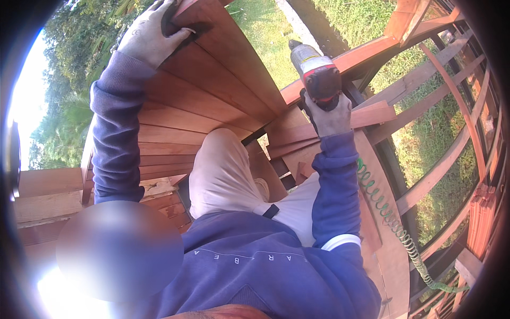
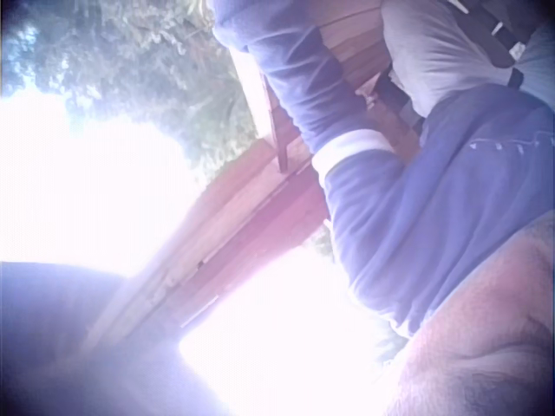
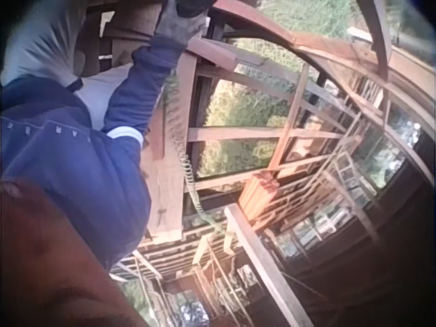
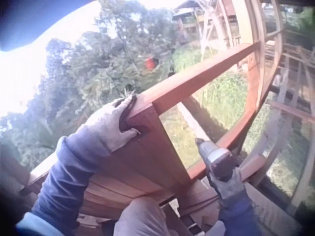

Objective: The person installs curved wooden planks onto a wooden structure using a pneumatic nail gun. They position each plank, drive nails to secure it, and occasionally use a level to check alignment. The person also moves around the structure and handles a cardboard box at the end.

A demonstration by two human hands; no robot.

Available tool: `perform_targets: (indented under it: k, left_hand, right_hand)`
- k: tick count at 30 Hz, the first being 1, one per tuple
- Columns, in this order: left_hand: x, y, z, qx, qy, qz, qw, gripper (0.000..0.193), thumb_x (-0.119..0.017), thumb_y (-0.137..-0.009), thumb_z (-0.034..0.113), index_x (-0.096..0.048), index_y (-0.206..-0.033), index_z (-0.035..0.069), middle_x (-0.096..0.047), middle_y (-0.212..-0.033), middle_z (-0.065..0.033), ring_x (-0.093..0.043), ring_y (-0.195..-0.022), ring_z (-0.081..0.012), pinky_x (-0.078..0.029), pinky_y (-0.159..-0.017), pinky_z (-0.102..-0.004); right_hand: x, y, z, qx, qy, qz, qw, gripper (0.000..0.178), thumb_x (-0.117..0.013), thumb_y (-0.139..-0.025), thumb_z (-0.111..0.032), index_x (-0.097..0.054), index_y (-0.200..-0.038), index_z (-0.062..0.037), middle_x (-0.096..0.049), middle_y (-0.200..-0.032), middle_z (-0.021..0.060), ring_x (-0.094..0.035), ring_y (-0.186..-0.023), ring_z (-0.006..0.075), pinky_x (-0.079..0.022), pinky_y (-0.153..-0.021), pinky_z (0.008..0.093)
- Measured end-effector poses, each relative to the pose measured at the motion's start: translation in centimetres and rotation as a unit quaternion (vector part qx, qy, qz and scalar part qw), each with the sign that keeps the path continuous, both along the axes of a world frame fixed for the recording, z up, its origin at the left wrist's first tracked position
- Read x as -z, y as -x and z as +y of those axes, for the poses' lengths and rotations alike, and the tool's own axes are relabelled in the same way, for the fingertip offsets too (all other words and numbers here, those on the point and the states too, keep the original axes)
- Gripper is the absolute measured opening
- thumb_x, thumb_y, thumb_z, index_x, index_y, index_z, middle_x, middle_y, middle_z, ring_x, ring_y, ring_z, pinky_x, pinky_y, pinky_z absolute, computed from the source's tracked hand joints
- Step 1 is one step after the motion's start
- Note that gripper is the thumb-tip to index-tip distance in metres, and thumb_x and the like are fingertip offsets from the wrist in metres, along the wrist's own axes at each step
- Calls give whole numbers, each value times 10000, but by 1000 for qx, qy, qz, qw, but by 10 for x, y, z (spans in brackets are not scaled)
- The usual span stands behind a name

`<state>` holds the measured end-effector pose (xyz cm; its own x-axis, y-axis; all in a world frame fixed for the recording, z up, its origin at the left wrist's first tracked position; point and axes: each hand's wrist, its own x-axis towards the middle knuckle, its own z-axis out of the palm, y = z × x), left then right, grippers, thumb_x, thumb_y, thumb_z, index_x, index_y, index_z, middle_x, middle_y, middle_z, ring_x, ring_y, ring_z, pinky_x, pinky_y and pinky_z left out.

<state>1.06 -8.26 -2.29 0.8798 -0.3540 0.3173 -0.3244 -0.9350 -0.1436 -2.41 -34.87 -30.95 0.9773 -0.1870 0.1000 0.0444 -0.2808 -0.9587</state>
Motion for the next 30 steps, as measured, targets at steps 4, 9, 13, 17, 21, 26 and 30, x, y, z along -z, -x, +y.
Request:
perform_targets:
  k: [4, 9, 13, 17, 21, 26, 30]
  left_hand:
    - [4, -7, 7, 37, -10, -13, 999, 802, -725, -692, 278, -405, -1347, -55, -530, -1230, -274, -529, -1138, -395, -429, -983, -398]
    - [0, -3, -2, 12, -14, 5, 1000, 794, -724, -689, 264, -410, -1346, -50, -539, -1220, -268, -534, -1137, -387, -431, -977, -397]
    - [1, -2, 3, 17, -5, 10, 1000, 779, -716, -699, 260, -410, -1345, -52, -542, -1217, -264, -538, -1132, -382, -435, -970, -391]
    - [4, -3, 7, 40, 0, -3, 999, 781, -712, -701, 293, -419, -1326, -72, -540, -1216, -270, -538, -1129, -390, -432, -976, -390]
    - [8, -14, 16, 29, -20, -17, 999, 744, -694, -763, 306, -398, -1375, 2, -486, -1312, -238, -493, -1198, -368, -393, -1030, -385]
    - [5, -3, 4, -51, -30, 13, 998, 790, -688, -771, 334, -346, -1412, 23, -461, -1341, -235, -467, -1222, -378, -392, -1035, -403]
    - [9, -8, 11, -27, -31, 18, 999, 806, -684, -769, 365, -344, -1404, 3, -474, -1319, -232, -488, -1193, -378, -408, -1012, -411]
  right_hand:
    - [-4, 2, -10, -121, 106, 15, 987, 552, -775, -695, -376, -605, -1108, -51, -617, -1003, 156, -586, -932, 332, -465, -859, 427]
    - [-18, 9, -2, -153, 223, -15, 963, 492, -740, -709, -335, -616, -1097, -59, -651, -970, 173, -633, -909, 308, -499, -816, 415]
    - [-25, 9, 3, -147, 109, -27, 983, 474, -792, -697, -259, -618, -1054, -1, -661, -933, 196, -654, -843, 348, -522, -762, 417]
    - [-17, 14, 17, -86, 146, -185, 968, 403, -778, -713, -188, -623, -1035, 0, -656, -966, 173, -647, -870, 334, -518, -766, 410]
    - [-18, 16, 35, -51, 103, -249, 962, 378, -710, -759, -152, -604, -1095, -14, -642, -1048, 130, -638, -906, 286, -517, -789, 399]
    - [-37, 18, 47, -104, -11, -137, 985, 369, -572, -832, -224, -569, -1123, 2, -631, -1054, 136, -635, -911, 279, -525, -797, 386]
    - [-55, 14, 58, -134, -45, -113, 983, 400, -461, -891, -282, -541, -1146, 15, -622, -1059, 140, -632, -915, 273, -533, -804, 377]
